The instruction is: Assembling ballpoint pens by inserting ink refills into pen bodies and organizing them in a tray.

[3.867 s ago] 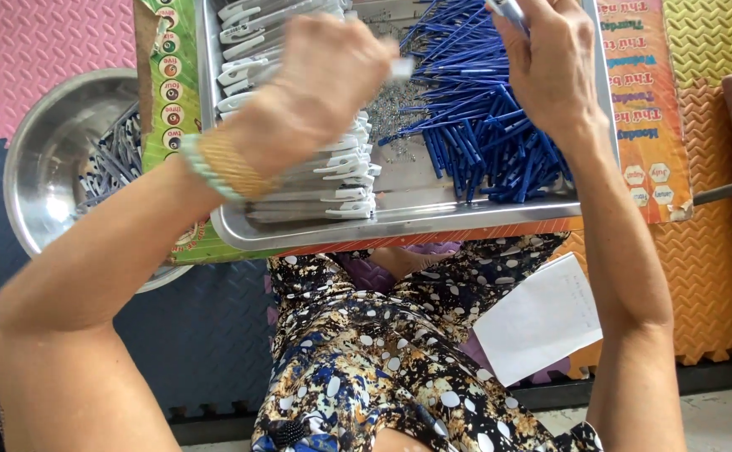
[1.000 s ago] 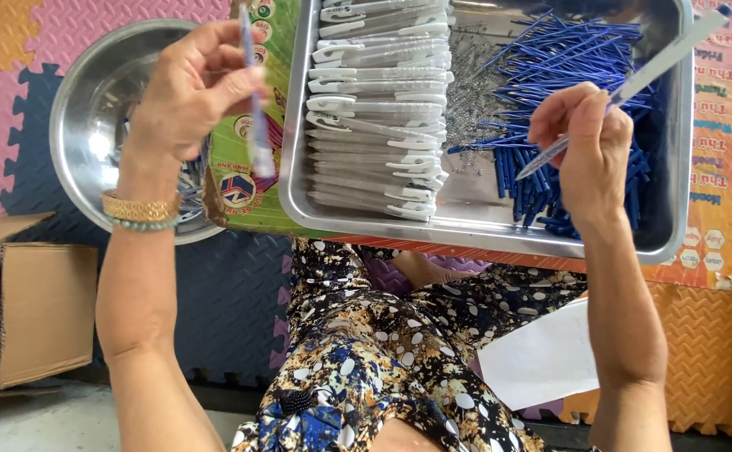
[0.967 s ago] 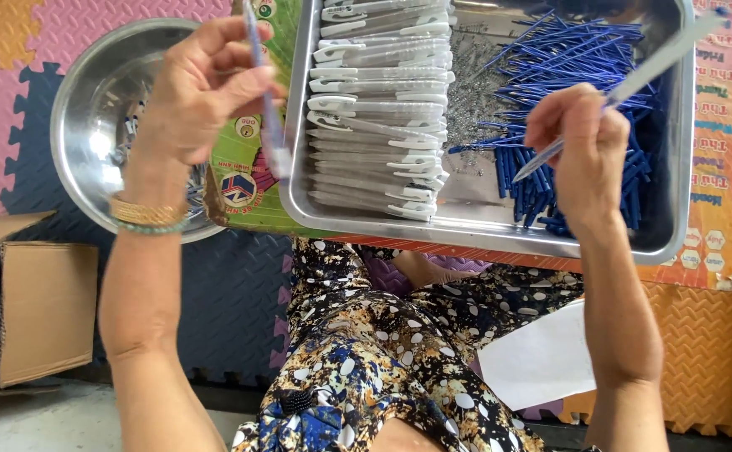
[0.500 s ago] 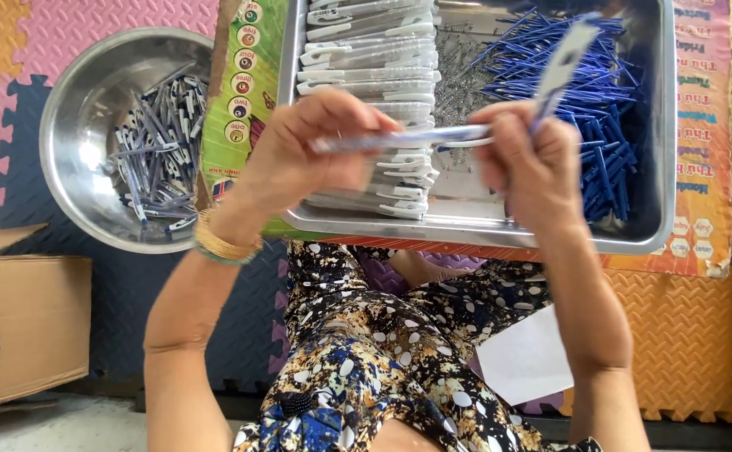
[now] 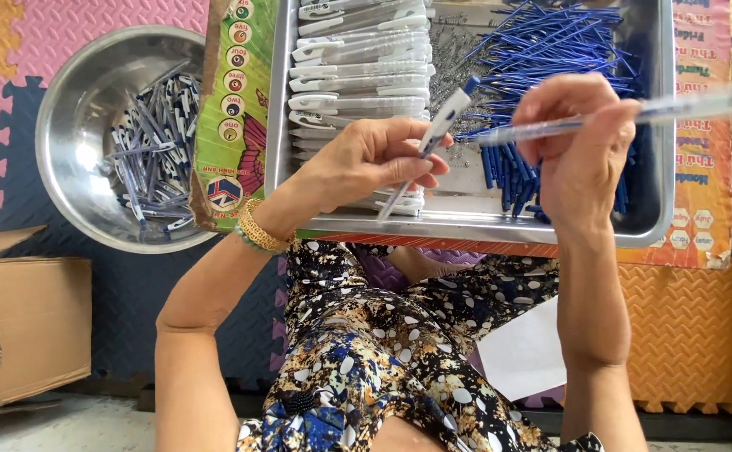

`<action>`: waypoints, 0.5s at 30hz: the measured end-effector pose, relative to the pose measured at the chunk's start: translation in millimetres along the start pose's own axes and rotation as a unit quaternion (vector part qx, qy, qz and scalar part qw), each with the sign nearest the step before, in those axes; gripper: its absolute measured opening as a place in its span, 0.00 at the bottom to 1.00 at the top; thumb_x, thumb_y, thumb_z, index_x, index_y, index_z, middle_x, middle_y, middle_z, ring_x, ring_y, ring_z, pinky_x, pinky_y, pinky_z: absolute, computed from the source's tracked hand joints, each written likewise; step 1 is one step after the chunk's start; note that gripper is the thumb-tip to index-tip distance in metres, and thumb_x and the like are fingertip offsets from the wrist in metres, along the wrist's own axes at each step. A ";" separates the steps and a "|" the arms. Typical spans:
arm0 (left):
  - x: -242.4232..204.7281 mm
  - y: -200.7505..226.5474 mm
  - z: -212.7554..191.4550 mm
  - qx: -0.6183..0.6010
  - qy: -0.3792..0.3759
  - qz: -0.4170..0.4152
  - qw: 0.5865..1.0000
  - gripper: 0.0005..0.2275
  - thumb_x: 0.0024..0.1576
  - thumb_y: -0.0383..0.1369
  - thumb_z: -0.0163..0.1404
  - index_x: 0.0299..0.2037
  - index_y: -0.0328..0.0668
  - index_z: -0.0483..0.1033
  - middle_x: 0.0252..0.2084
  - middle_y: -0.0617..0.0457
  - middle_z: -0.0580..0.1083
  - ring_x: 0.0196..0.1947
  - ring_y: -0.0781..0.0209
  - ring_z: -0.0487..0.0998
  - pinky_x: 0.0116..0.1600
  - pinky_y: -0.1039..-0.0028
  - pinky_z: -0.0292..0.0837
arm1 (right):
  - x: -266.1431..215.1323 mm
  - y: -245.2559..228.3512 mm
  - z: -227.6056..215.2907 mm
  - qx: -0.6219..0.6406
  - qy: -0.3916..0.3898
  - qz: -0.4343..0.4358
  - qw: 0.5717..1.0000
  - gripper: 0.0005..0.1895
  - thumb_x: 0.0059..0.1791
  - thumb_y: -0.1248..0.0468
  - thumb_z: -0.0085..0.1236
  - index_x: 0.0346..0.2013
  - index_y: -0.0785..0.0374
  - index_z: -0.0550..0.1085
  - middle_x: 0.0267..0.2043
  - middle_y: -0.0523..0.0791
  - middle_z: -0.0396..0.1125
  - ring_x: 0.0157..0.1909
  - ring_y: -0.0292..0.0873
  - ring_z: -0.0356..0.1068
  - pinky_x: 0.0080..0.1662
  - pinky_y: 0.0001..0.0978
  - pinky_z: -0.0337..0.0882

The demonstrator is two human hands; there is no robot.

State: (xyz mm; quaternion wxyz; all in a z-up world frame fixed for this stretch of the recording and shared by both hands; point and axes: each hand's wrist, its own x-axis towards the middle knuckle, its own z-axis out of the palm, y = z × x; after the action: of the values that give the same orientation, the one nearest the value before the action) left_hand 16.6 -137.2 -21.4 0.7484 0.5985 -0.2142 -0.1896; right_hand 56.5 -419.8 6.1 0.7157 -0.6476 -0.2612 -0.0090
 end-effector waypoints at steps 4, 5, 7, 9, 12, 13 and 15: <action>5.7 -3.0 7.1 -0.082 0.014 -0.028 0.996 0.16 0.64 0.30 0.61 0.62 0.40 0.79 0.54 0.48 0.85 0.50 0.60 0.88 0.52 0.73 0.90 | -12.8 -0.4 13.4 0.085 -0.006 0.024 0.996 0.30 0.63 0.33 0.45 0.44 0.55 0.76 0.33 0.42 0.74 0.20 0.31 0.66 0.23 0.19 0.69; 7.0 -5.2 7.5 -0.090 0.019 -0.021 0.996 0.18 0.63 0.31 0.62 0.64 0.43 0.78 0.54 0.48 0.85 0.50 0.60 0.89 0.51 0.72 0.91 | -15.4 2.5 15.2 0.109 -0.002 0.036 0.993 0.12 0.62 0.53 0.52 0.46 0.56 0.75 0.41 0.45 0.76 0.32 0.36 0.72 0.34 0.26 0.77; 9.1 -6.1 9.0 -0.097 0.023 -0.013 0.995 0.21 0.63 0.31 0.63 0.66 0.45 0.78 0.53 0.48 0.86 0.49 0.59 0.89 0.51 0.72 0.92 | -19.6 0.7 22.3 0.131 0.003 0.046 0.990 0.06 0.61 0.73 0.58 0.47 0.58 0.75 0.49 0.48 0.78 0.44 0.41 0.78 0.45 0.34 0.85; 10.5 -3.5 11.4 -0.107 0.038 -0.021 0.993 0.22 0.62 0.30 0.64 0.67 0.46 0.77 0.52 0.46 0.85 0.49 0.59 0.89 0.51 0.73 0.92 | -22.9 -8.4 32.6 -0.004 0.023 0.031 0.999 0.17 0.57 0.81 0.62 0.52 0.65 0.66 0.52 0.54 0.75 0.45 0.42 0.79 0.50 0.29 0.85; 14.0 -15.2 14.0 -0.127 0.061 -0.009 0.990 0.23 0.64 0.28 0.64 0.68 0.36 0.75 0.52 0.43 0.84 0.51 0.56 0.89 0.52 0.65 0.92 | -25.3 8.3 38.0 -0.100 0.077 -0.037 0.991 0.11 0.56 0.79 0.71 0.42 0.75 0.72 0.45 0.63 0.75 0.42 0.52 0.81 0.50 0.43 0.84; 14.0 -16.1 14.7 -0.127 0.061 -0.009 0.990 0.23 0.64 0.28 0.64 0.68 0.36 0.75 0.52 0.43 0.84 0.51 0.56 0.89 0.52 0.65 0.92 | -25.8 8.8 39.2 -0.100 0.077 -0.037 0.991 0.11 0.56 0.79 0.71 0.42 0.75 0.72 0.45 0.63 0.75 0.42 0.52 0.81 0.50 0.43 0.84; 13.9 -18.1 15.9 -0.123 0.076 -0.010 0.989 0.24 0.62 0.27 0.66 0.68 0.34 0.75 0.51 0.44 0.85 0.50 0.55 0.89 0.53 0.65 0.92 | -27.0 10.0 41.8 -0.104 0.085 -0.060 0.989 0.09 0.56 0.79 0.70 0.43 0.73 0.75 0.44 0.61 0.75 0.43 0.53 0.81 0.52 0.47 0.85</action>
State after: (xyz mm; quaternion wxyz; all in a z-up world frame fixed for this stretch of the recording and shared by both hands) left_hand 19.0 -161.5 -34.7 0.8286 0.5165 -0.1253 -0.1761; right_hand 21.5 -388.1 -12.6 0.6623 -0.6987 -0.2352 -0.1338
